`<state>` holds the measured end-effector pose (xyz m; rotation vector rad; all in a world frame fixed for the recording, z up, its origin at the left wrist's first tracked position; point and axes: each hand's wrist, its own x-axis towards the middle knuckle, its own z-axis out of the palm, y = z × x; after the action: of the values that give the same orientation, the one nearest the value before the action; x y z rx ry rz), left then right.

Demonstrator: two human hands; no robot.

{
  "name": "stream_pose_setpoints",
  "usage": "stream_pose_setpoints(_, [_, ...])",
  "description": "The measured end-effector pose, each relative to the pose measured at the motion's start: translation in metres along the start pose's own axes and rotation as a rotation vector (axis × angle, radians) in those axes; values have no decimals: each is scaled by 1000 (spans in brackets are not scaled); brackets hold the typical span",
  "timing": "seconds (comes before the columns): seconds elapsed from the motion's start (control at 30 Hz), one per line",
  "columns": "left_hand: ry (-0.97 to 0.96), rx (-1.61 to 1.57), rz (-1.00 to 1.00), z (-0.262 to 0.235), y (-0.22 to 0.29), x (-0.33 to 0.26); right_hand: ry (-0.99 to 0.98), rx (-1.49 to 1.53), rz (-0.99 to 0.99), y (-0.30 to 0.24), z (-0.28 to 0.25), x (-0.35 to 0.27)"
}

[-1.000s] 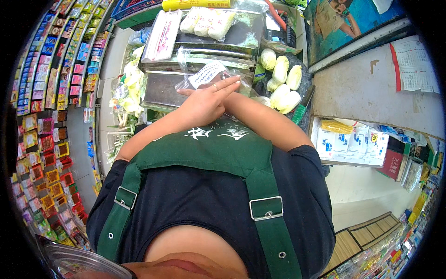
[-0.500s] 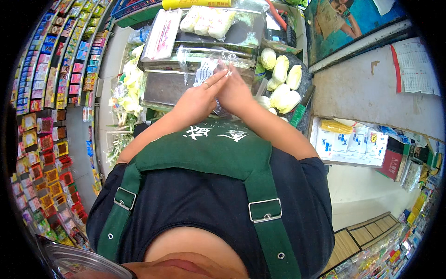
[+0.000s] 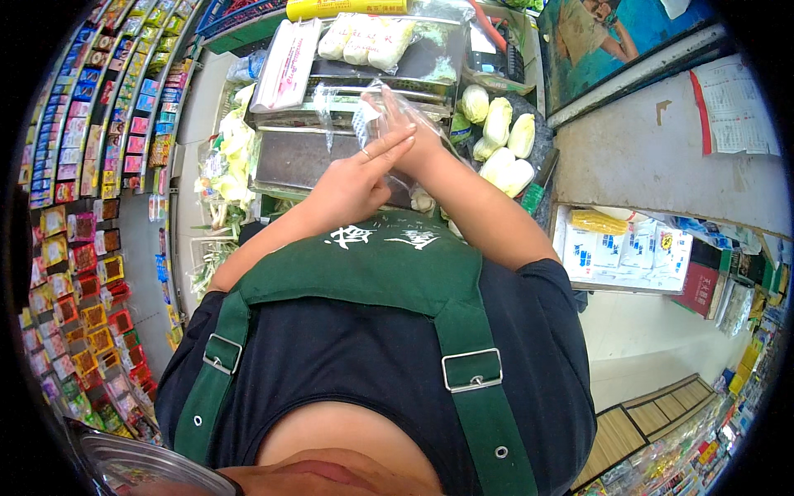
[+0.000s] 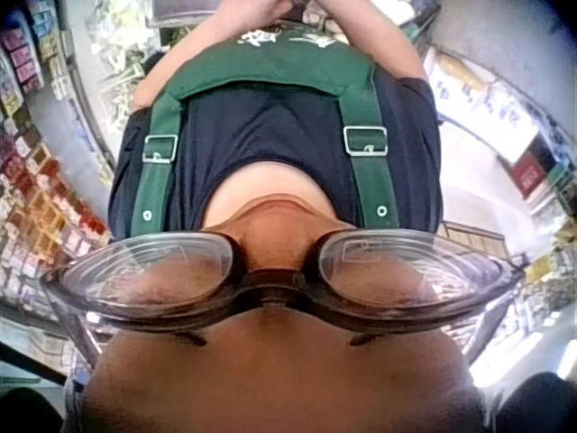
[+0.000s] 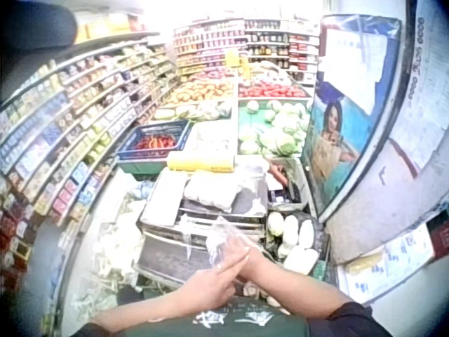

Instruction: The person places napa cabbage into clear plastic bags, seals them, and stacks the finished packages on a counter. The person repeats this process for several heads of cabbage, handling each one individually.

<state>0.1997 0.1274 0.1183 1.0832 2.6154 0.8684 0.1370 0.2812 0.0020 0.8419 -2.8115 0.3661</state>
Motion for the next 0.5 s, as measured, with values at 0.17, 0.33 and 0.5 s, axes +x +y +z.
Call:
stream_pose_setpoints(0.17, [121,-4,-10,-15,-12,-1,120,153,79,-24,-26,-5])
stream_pose_setpoints(0.33, [25,118,-58,-18,-21,-7,206,305,252,-23,-20,-32])
stream_pose_setpoints(0.5, [74,206,-115,-19,-37,5,362,549,82,-5,-57,-82])
